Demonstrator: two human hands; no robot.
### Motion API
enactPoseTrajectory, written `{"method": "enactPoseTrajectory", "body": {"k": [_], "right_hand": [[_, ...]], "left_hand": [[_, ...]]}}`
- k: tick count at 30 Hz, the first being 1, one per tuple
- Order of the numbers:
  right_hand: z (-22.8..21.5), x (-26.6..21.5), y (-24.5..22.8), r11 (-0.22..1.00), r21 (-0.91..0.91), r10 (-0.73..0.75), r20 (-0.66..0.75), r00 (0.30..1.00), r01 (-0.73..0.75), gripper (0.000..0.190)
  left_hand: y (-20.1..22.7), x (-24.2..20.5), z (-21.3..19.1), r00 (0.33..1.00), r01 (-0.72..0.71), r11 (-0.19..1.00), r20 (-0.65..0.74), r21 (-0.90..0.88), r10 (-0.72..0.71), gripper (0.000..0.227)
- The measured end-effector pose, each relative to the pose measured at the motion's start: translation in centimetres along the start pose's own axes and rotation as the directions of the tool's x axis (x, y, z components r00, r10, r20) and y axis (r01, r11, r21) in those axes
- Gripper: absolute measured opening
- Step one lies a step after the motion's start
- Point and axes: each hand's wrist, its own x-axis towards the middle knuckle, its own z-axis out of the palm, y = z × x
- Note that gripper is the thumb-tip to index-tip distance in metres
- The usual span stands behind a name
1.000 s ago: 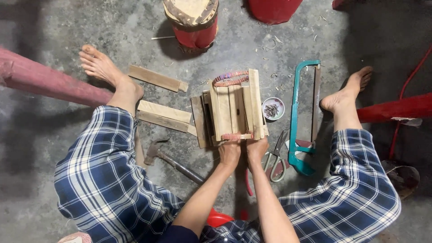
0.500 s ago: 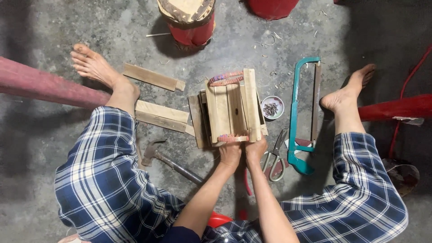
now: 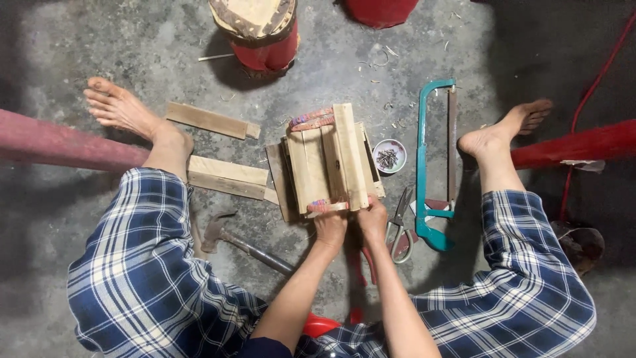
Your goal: The person assembles a small wooden box by aligning planks and securing them with a colorful rope. They use pliers to adjust the rope and a hammer to drive nails into the wood, occasionally inspecting the fit of the components.
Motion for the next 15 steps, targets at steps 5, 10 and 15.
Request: {"method": "enactPoseTrajectory", "body": {"k": [5, 10, 15], "right_hand": [[-4.5, 4.0, 2.1, 1.0, -0.024, 0.008, 0.107, 0.994, -0.006, 0.022], [-4.8, 9.2, -0.1, 0.932, -0.277, -0.261, -0.059, 0.964, 0.235, 0.031], [-4.1, 11.4, -2.4, 0.769, -0.492, -0.409, 0.113, 0.905, 0.409, 0.056]], "left_hand": [[0.0, -0.7, 0.5, 1.0, 0.017, 0.997, 0.006, -0.073, -0.016, 0.019], [0.8, 0.0, -0.7, 1.0, 0.025, 0.998, -0.015, -0.066, -0.026, 0.017], [5.1, 5.2, -10.1, 0.999, -0.007, 0.997, -0.042, -0.08, 0.004, 0.02]]}}
